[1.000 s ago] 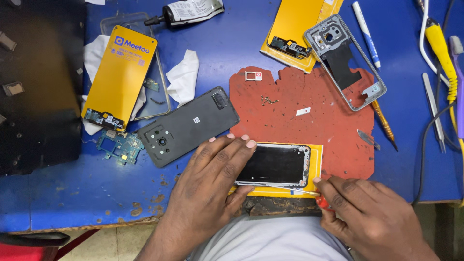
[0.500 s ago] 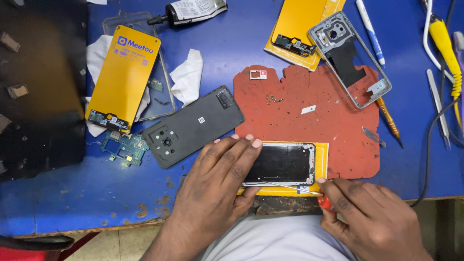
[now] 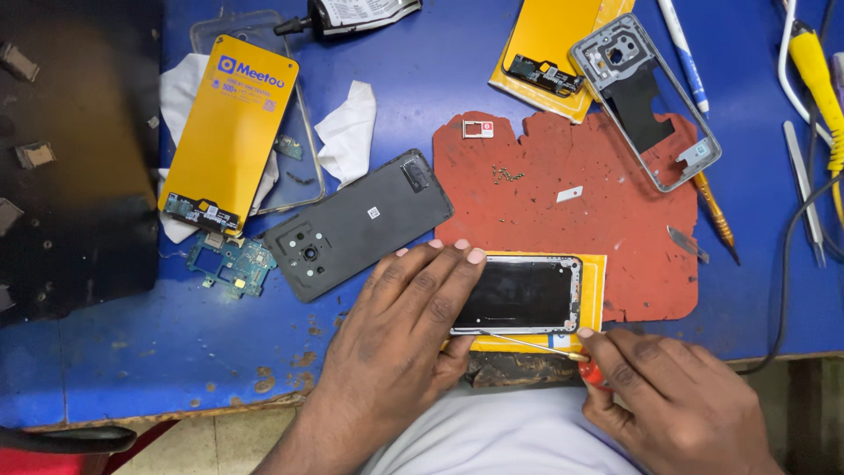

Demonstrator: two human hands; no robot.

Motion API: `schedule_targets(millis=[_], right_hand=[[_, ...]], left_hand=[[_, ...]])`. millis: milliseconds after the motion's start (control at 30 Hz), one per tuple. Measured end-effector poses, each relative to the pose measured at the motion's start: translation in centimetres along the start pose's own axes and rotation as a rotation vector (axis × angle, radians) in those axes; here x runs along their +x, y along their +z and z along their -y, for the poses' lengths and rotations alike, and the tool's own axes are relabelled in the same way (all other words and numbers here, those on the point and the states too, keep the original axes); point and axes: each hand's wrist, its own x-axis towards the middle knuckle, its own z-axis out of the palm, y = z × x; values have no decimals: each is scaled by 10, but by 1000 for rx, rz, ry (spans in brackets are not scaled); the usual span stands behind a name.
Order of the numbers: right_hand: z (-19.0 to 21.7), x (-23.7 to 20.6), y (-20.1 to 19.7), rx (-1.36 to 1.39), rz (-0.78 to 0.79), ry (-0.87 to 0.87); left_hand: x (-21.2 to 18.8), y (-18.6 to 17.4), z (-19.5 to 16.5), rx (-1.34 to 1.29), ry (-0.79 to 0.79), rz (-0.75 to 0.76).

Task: The person pries open a smartphone on a repair mat, removes its back cover and battery, and works on the internal components. They test the phone screen, then use a screwdriver to unscrew and rework the display assembly while holding the phone frame steady.

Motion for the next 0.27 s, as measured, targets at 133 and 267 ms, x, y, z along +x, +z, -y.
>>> schedule_targets(millis=[133,267], right_hand=[[7,2,1,-21,-22,20],[12,3,1,-10,-7,21]], left_hand=[[0,1,0,13,4,-9],[-1,2,0,21,5,-13]])
